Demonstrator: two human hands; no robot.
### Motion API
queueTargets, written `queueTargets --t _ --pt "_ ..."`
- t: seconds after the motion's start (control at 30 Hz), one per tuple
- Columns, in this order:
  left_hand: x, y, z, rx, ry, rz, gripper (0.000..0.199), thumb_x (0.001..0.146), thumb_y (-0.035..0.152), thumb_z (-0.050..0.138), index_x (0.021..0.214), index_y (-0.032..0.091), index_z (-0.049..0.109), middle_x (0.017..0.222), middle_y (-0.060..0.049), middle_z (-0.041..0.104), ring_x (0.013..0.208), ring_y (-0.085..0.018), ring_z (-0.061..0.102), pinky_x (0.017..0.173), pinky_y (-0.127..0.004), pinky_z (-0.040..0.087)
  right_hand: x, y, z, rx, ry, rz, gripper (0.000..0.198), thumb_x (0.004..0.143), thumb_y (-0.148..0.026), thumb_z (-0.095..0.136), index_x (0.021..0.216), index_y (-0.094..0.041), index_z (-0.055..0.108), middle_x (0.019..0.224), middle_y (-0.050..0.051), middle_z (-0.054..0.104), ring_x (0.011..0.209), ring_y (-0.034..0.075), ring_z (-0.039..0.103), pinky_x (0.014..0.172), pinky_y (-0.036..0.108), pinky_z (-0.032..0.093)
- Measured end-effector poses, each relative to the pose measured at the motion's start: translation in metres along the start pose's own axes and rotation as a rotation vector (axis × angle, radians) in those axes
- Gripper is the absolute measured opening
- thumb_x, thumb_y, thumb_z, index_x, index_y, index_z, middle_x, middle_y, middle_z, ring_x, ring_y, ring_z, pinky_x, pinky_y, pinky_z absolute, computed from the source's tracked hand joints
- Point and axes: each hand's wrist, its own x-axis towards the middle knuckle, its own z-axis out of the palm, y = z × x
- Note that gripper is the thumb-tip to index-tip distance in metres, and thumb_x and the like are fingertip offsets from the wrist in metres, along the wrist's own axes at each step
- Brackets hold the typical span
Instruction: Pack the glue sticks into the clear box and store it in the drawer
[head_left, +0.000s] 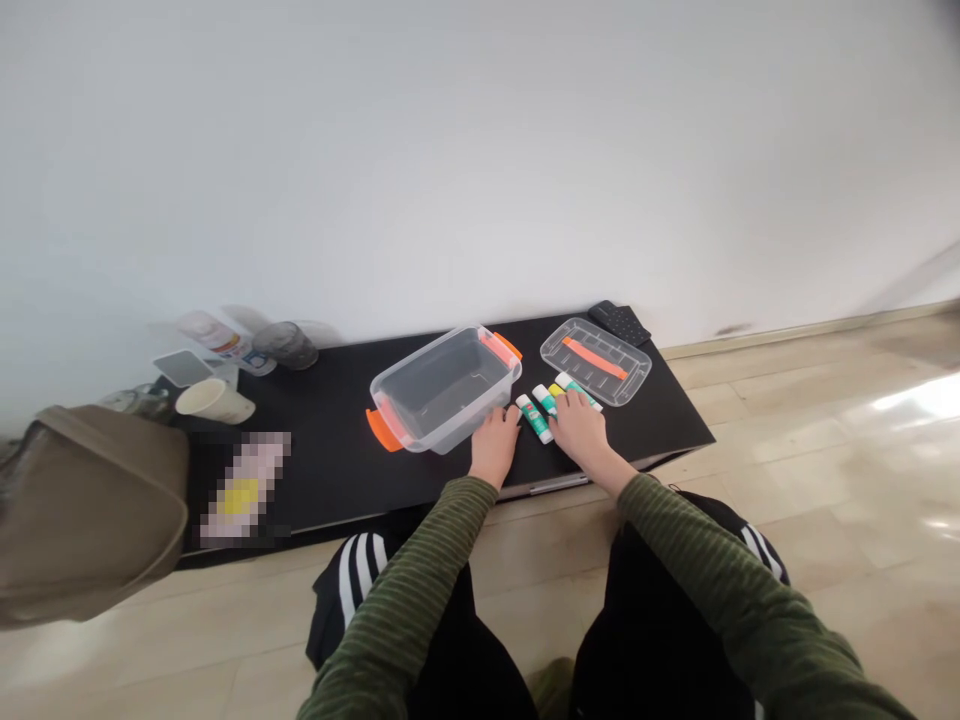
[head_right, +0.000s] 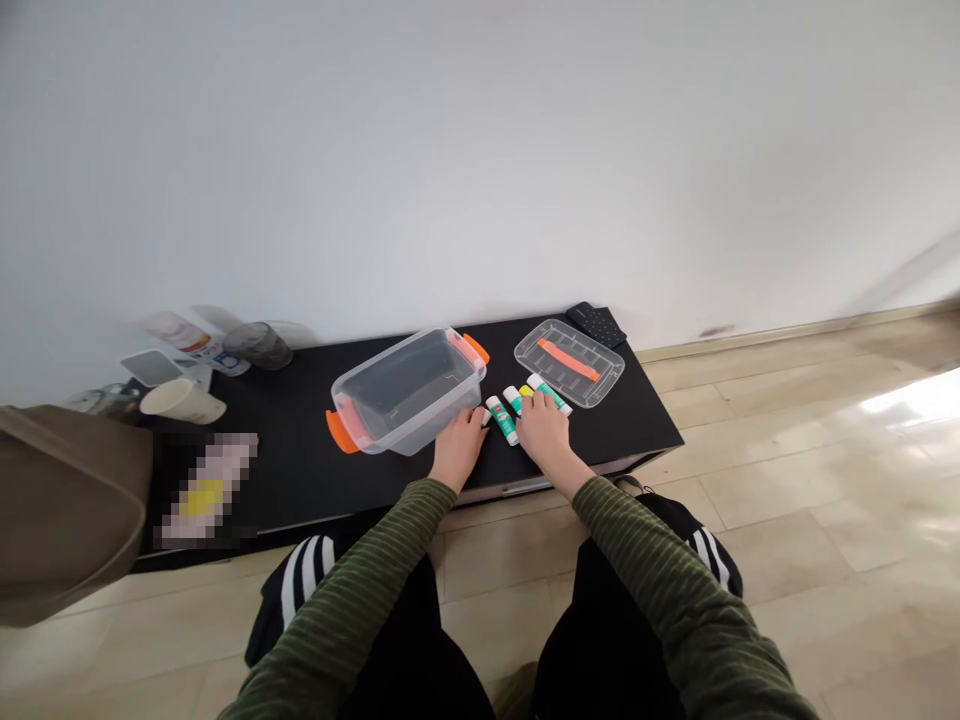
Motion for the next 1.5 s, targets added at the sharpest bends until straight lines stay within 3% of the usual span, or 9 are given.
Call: queueTargets --t 0.13,0.33,0.47,0.6,0.67,0.87,0.97,1.2,1.5 --pt "0.001 0.001 -0.001 -0.008 -0.004 0.006 0.025 0.094 0.018 0.047 0.117 0.023 0.056 0.111 -0.012 0.059 0.101 -0.025 0.061 0.079 -0.030 0.047 -0.004 -0.009 -0.001 0.000 0.007 -0.167 0.029 0.098 -0.033 0.042 0.112 -0.015 0.060 0.116 0.017 0.061 0.113 0.028 0.052 0.081 0.033 0.048" --pt "-0.003 0.001 -0.006 -0.166 0.030 -0.049 0.028 0.093 0.020 0.046 0.119 0.021 0.057 0.112 -0.014 0.060 0.095 -0.025 0.064 0.080 -0.034 0.047 -0.004 -0.017 0.006 -0.011 -0.098 -0.093 0.033 0.094 -0.035 0.050 0.116 -0.013 0.059 0.114 0.018 0.064 0.110 0.029 0.056 0.079 0.035 0.049" --pt "-0.004 -0.005 -0.003 -0.563 0.096 -0.137 0.024 0.090 0.021 0.050 0.112 0.021 0.060 0.105 -0.010 0.063 0.088 -0.022 0.064 0.081 -0.033 0.048 -0.002 -0.019 0.005 0.012 -0.137 -0.074 0.031 0.093 -0.034 0.049 0.112 -0.014 0.062 0.110 0.018 0.066 0.108 0.029 0.059 0.079 0.035 0.049" --pt "-0.001 -0.011 0.002 -1.204 -0.019 -0.417 0.016 0.088 0.031 0.053 0.098 0.021 0.060 0.077 -0.001 0.060 0.053 -0.011 0.056 0.053 -0.023 0.042 -0.001 -0.018 -0.001 0.077 -0.165 -0.001 0.031 0.094 -0.038 0.048 0.108 -0.016 0.065 0.107 0.016 0.069 0.100 0.027 0.064 0.077 0.033 0.048" --pt "-0.001 -0.013 0.001 -1.472 -0.032 -0.513 0.017 0.085 0.035 0.058 0.092 0.020 0.057 0.071 0.002 0.058 0.048 -0.009 0.052 0.047 -0.021 0.038 -0.003 -0.016 -0.007 0.137 -0.157 0.034 0.031 0.094 -0.041 0.049 0.107 -0.018 0.065 0.105 0.014 0.070 0.096 0.026 0.066 0.076 0.032 0.048" --pt "-0.007 -0.010 -0.013 -1.800 -0.037 -0.567 0.025 0.083 0.040 0.062 0.086 0.017 0.054 0.064 0.003 0.053 0.051 -0.008 0.052 0.050 -0.021 0.041 -0.026 -0.009 -0.026 0.338 -0.092 -0.070 0.027 0.091 -0.040 0.053 0.108 -0.022 0.064 0.103 0.006 0.071 0.099 0.022 0.065 0.078 0.028 0.045" --pt "-0.012 -0.006 -0.021 -1.840 -0.071 -0.517 0.030 0.081 0.044 0.066 0.087 0.018 0.053 0.063 0.005 0.050 0.052 -0.008 0.052 0.051 -0.021 0.040 -0.038 -0.005 -0.029 0.368 -0.083 -0.140 0.026 0.089 -0.037 0.055 0.108 -0.022 0.064 0.104 0.005 0.070 0.099 0.021 0.064 0.077 0.027 0.044" --pt "-0.016 -0.002 -0.026 -1.755 -0.069 -0.398 0.038 0.077 0.049 0.069 0.077 0.021 0.043 0.059 0.008 0.040 0.046 -0.005 0.039 0.043 -0.018 0.026 -0.037 0.015 -0.023 0.448 0.012 -0.257 0.031 0.088 -0.027 0.057 0.118 -0.023 0.064 0.114 0.007 0.066 0.099 0.021 0.064 0.084 0.029 0.048" --pt "-0.019 0.001 -0.028 -1.683 -0.082 -0.335 0.039 0.079 0.051 0.067 0.078 0.021 0.042 0.059 0.009 0.037 0.045 -0.004 0.037 0.043 -0.017 0.024 -0.036 0.026 -0.019 0.502 0.136 -0.366 0.031 0.088 -0.020 0.059 0.118 -0.022 0.065 0.112 0.009 0.067 0.104 0.023 0.064 0.089 0.034 0.051"
